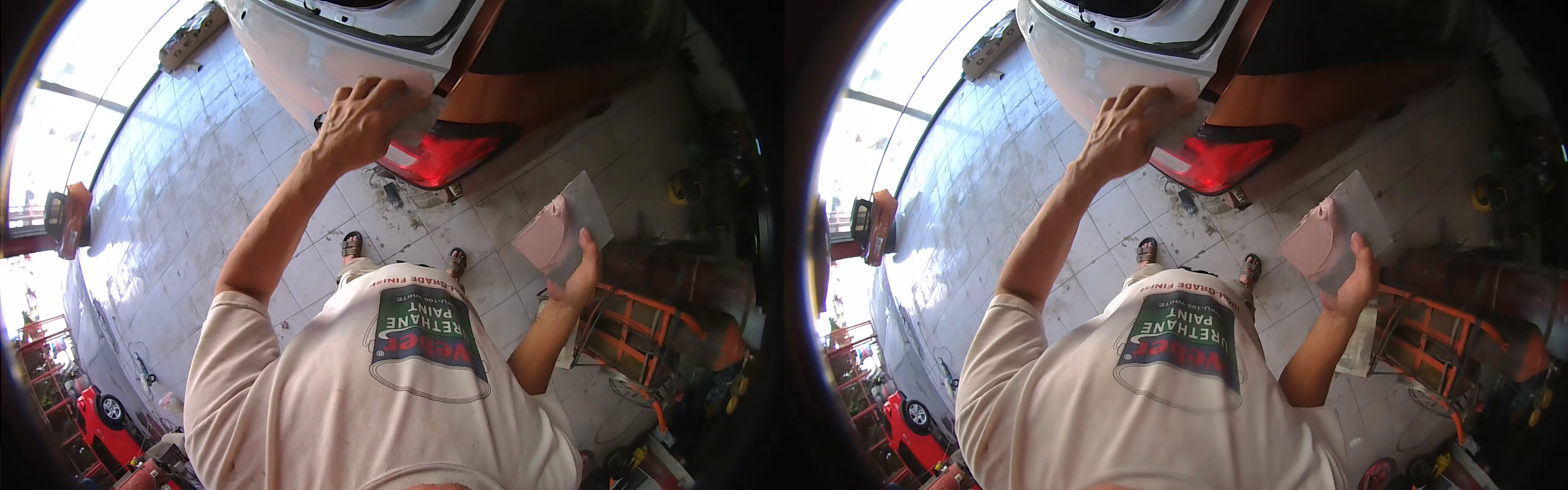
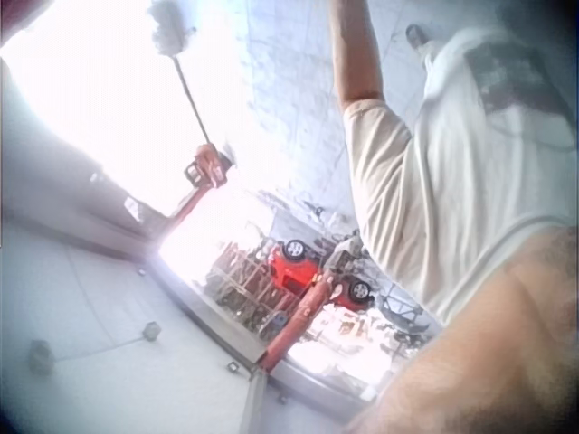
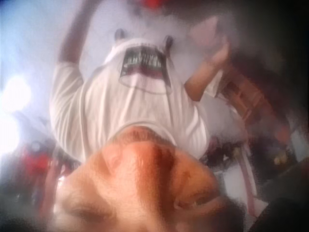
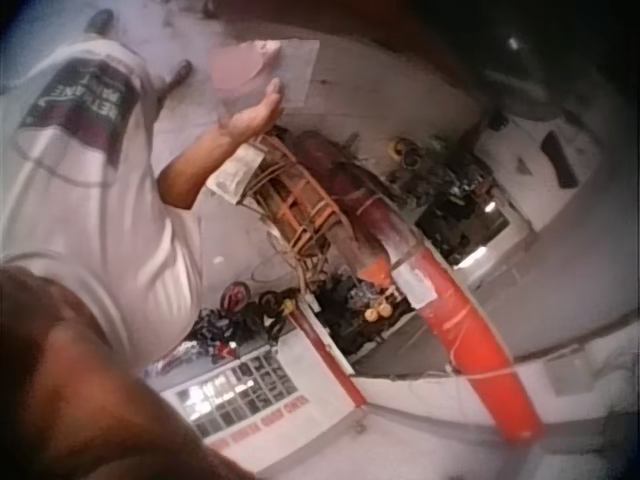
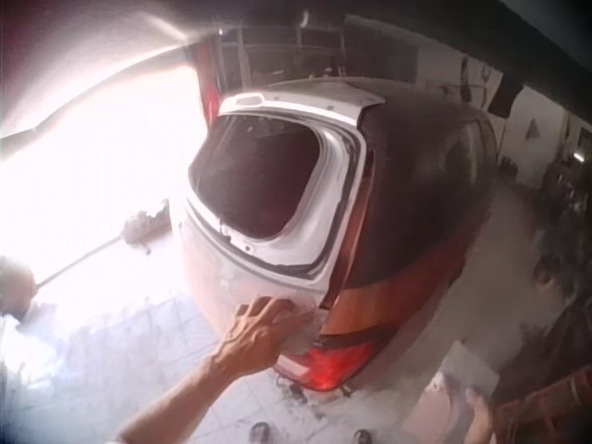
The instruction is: The person applies a pinkish body filler to the rear bumper of a white car using a metal spreader. They repeatedly scoop filler from a palette and smooth it onto the bumper surface.
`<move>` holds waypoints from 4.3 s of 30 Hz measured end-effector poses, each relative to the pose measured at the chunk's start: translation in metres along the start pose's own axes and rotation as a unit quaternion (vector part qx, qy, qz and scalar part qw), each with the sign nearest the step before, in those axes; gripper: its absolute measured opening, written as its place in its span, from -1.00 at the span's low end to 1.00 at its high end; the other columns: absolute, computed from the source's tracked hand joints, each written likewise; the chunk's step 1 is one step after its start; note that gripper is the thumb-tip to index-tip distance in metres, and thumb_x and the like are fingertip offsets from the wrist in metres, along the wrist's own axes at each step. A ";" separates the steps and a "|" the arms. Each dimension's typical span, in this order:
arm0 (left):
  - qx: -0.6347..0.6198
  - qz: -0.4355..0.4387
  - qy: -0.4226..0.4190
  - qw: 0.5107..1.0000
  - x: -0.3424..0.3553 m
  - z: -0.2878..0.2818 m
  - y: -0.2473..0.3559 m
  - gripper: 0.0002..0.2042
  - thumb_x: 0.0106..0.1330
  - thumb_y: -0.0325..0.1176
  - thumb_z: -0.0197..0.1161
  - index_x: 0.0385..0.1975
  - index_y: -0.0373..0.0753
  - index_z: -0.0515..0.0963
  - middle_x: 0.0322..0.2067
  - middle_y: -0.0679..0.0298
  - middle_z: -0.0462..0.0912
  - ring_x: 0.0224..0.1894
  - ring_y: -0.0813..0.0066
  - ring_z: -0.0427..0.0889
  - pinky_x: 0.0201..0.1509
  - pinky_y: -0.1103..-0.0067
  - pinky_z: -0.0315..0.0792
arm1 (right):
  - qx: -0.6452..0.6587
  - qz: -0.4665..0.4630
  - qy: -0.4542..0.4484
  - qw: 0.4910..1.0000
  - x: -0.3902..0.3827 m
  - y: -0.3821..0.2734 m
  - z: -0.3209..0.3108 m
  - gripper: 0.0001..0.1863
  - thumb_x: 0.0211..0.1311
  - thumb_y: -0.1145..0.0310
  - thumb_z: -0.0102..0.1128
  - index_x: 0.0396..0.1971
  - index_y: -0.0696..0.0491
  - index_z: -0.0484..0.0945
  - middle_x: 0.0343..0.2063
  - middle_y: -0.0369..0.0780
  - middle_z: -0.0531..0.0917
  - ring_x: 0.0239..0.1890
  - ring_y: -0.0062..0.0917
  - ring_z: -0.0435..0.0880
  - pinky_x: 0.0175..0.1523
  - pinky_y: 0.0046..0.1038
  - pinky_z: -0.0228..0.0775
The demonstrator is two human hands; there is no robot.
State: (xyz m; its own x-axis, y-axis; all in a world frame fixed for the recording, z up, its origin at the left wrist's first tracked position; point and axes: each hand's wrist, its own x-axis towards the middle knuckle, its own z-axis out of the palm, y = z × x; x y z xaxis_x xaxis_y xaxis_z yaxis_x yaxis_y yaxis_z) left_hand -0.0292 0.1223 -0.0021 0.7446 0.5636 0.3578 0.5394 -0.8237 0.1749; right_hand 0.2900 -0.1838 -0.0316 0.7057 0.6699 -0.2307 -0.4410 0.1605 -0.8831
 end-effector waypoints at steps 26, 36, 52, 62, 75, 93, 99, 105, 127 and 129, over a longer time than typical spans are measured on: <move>0.012 -0.016 -0.058 0.998 0.004 -0.010 -0.001 -0.30 0.34 -0.59 0.35 0.45 0.28 0.68 0.34 0.29 0.68 0.35 0.02 0.65 0.41 0.18 0.65 | 0.048 -0.041 -0.040 0.997 0.001 -0.011 0.015 -0.51 0.56 0.27 0.27 0.34 0.24 0.62 0.25 -0.13 0.73 0.29 -0.32 0.72 0.42 -0.22 0.52; -0.009 -0.023 -0.051 0.998 0.059 -0.024 -0.033 -0.44 0.46 -0.52 0.37 0.39 0.25 0.73 0.29 0.26 0.74 0.35 0.04 0.71 0.46 0.19 0.60 | 0.054 -0.027 -0.035 0.998 0.007 -0.012 0.015 -0.47 0.57 0.29 0.26 0.41 0.24 0.57 0.27 -0.12 0.73 0.31 -0.27 0.72 0.46 -0.16 0.51; 0.015 0.002 -0.028 0.999 -0.024 -0.018 -0.044 -0.23 0.22 -0.67 0.37 0.44 0.25 0.69 0.32 0.29 0.70 0.40 0.09 0.65 0.54 0.23 0.56 | 0.025 -0.057 -0.077 0.995 0.015 -0.013 0.035 -0.40 0.57 0.29 0.22 0.47 0.28 0.49 0.33 -0.06 0.68 0.36 -0.23 0.68 0.47 -0.14 0.50; 0.038 0.025 0.030 0.999 0.025 0.001 -0.082 -0.18 0.21 -0.61 0.45 0.53 0.24 0.61 0.39 0.28 0.63 0.50 0.07 0.55 0.61 0.20 0.49 | 0.030 -0.038 -0.098 0.994 0.006 -0.024 0.036 -0.42 0.58 0.28 0.21 0.46 0.27 0.50 0.32 -0.07 0.68 0.36 -0.23 0.69 0.47 -0.14 0.50; -0.061 -0.057 0.100 0.992 -0.023 -0.012 -0.078 -0.32 0.35 -0.59 0.40 0.46 0.20 0.67 0.44 0.23 0.61 0.38 -0.01 0.67 0.47 0.19 0.63 | 0.013 -0.058 -0.135 0.989 0.007 -0.033 0.060 -0.39 0.56 0.27 0.22 0.47 0.29 0.49 0.35 -0.03 0.68 0.40 -0.20 0.67 0.51 -0.12 0.49; 0.006 -0.022 0.013 1.000 -0.011 0.008 -0.006 -0.27 0.24 -0.62 0.39 0.37 0.33 0.74 0.32 0.26 0.65 0.37 0.07 0.66 0.35 0.25 0.73 | 0.036 -0.030 -0.097 0.994 0.001 -0.024 0.040 -0.43 0.57 0.31 0.17 0.45 0.31 0.50 0.34 -0.02 0.68 0.38 -0.18 0.68 0.49 -0.11 0.50; -0.010 -0.041 -0.019 0.999 -0.036 -0.009 -0.046 -0.27 0.27 -0.65 0.37 0.40 0.30 0.72 0.30 0.29 0.69 0.38 0.11 0.67 0.38 0.25 0.71 | 0.047 -0.048 -0.114 0.991 0.006 -0.019 0.039 -0.43 0.59 0.29 0.18 0.45 0.30 0.51 0.33 -0.03 0.69 0.38 -0.19 0.69 0.50 -0.11 0.50; -0.066 -0.078 0.038 0.994 0.023 -0.019 -0.065 -0.39 0.46 -0.50 0.36 0.47 0.24 0.66 0.29 0.27 0.71 0.37 0.04 0.66 0.51 0.20 0.57 | 0.038 -0.037 -0.124 0.991 0.003 -0.026 0.056 -0.44 0.58 0.28 0.18 0.42 0.30 0.54 0.30 -0.03 0.71 0.36 -0.19 0.70 0.48 -0.13 0.51; 0.013 0.015 0.087 0.996 0.028 -0.007 -0.027 -0.22 0.17 -0.60 0.43 0.42 0.31 0.70 0.31 0.24 0.66 0.41 0.07 0.63 0.51 0.22 0.57 | 0.037 -0.057 -0.118 0.991 0.021 -0.012 0.034 -0.43 0.56 0.32 0.21 0.44 0.29 0.52 0.32 -0.05 0.69 0.35 -0.20 0.70 0.47 -0.10 0.52; 0.013 0.006 0.067 0.998 0.035 0.003 -0.029 -0.21 0.17 -0.58 0.43 0.44 0.33 0.69 0.33 0.22 0.64 0.42 0.04 0.61 0.51 0.21 0.56 | 0.047 -0.051 -0.137 0.988 0.014 -0.017 0.038 -0.44 0.56 0.33 0.19 0.44 0.29 0.52 0.32 -0.04 0.70 0.36 -0.19 0.70 0.48 -0.11 0.51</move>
State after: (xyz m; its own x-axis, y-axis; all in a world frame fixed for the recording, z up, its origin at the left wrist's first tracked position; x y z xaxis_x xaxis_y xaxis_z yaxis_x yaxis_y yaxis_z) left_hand -0.0180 0.1658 0.0028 0.6919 0.5392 0.4802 0.5426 -0.8271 0.1469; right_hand 0.2865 -0.1497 -0.0041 0.5785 0.8156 -0.0127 -0.4349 0.2952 -0.8507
